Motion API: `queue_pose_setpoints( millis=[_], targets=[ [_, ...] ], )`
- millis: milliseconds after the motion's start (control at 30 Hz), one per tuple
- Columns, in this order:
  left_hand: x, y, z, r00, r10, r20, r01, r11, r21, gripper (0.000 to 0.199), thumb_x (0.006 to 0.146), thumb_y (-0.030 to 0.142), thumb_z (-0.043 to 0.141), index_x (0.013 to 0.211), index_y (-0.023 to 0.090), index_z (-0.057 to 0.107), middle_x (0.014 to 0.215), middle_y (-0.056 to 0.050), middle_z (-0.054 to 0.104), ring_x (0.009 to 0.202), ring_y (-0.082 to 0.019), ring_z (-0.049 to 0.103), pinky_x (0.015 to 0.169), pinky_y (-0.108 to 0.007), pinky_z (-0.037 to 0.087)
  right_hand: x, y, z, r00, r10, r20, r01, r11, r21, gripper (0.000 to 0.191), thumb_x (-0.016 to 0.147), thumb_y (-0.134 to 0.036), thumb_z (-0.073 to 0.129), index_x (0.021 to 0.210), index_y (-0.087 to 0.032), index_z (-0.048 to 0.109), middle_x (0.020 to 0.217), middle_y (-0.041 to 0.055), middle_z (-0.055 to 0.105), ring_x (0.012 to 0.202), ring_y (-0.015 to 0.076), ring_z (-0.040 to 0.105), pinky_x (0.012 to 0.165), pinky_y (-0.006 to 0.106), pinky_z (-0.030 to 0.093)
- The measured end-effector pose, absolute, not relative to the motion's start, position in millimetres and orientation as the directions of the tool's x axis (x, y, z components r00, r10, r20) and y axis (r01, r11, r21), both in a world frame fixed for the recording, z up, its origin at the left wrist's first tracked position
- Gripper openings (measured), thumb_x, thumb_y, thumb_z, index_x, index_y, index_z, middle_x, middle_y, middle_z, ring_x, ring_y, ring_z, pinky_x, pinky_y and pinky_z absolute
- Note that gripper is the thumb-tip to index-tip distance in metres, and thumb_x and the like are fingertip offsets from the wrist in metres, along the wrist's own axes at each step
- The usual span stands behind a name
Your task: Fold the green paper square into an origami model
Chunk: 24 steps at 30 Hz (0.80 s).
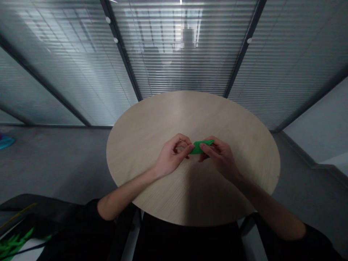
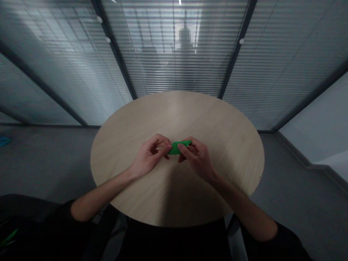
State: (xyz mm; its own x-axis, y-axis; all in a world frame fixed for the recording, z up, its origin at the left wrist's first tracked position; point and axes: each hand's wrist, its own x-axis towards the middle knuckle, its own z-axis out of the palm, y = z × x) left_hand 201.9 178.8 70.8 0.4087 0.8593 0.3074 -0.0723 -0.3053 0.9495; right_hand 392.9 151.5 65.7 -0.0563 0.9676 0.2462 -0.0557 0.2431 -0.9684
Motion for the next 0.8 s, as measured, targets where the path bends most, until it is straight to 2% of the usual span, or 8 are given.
queue_pose_setpoints(
  millis=[167, 467, 800],
  targets=[
    [202.7, 179.2, 70.6, 0.44, 0.85, 0.289, -0.069, -0.289, 0.955, 0.027, 0.092, 0.04, 0.071, 0.089, 0.016, 0.06, 0.078, -0.001, 0.062, 0.069, -0.011, 0.063, 0.061, -0.023, 0.061, 391.9, 149.2, 66.9, -0.071, 0.959, 0.274, -0.034, 0.273, -0.961, 0.029, 0.089, -0.046, 0.075, 0.086, -0.019, 0.066, 0.066, -0.001, 0.071, 0.054, 0.0126, 0.069, 0.052, 0.024, 0.06],
    [202.3, 178.7, 71.5, 0.486, 0.829, 0.277, -0.162, -0.227, 0.96, 0.026, 0.093, 0.037, 0.072, 0.088, 0.016, 0.059, 0.079, -0.003, 0.066, 0.066, -0.011, 0.066, 0.06, -0.022, 0.059, 389.9, 147.7, 66.2, -0.099, 0.951, 0.294, -0.106, 0.284, -0.953, 0.027, 0.09, -0.044, 0.075, 0.089, -0.019, 0.067, 0.073, 0.001, 0.075, 0.062, 0.0144, 0.074, 0.056, 0.026, 0.065],
    [203.1, 176.8, 69.5, 0.472, 0.82, 0.324, -0.199, -0.259, 0.945, 0.029, 0.093, 0.037, 0.073, 0.083, 0.016, 0.055, 0.087, -0.004, 0.065, 0.068, -0.011, 0.067, 0.059, -0.023, 0.062, 391.2, 148.7, 65.1, -0.139, 0.964, 0.225, -0.13, 0.207, -0.97, 0.028, 0.086, -0.044, 0.079, 0.089, -0.018, 0.067, 0.073, 0.001, 0.076, 0.06, 0.0153, 0.074, 0.056, 0.028, 0.066]
  ],
)
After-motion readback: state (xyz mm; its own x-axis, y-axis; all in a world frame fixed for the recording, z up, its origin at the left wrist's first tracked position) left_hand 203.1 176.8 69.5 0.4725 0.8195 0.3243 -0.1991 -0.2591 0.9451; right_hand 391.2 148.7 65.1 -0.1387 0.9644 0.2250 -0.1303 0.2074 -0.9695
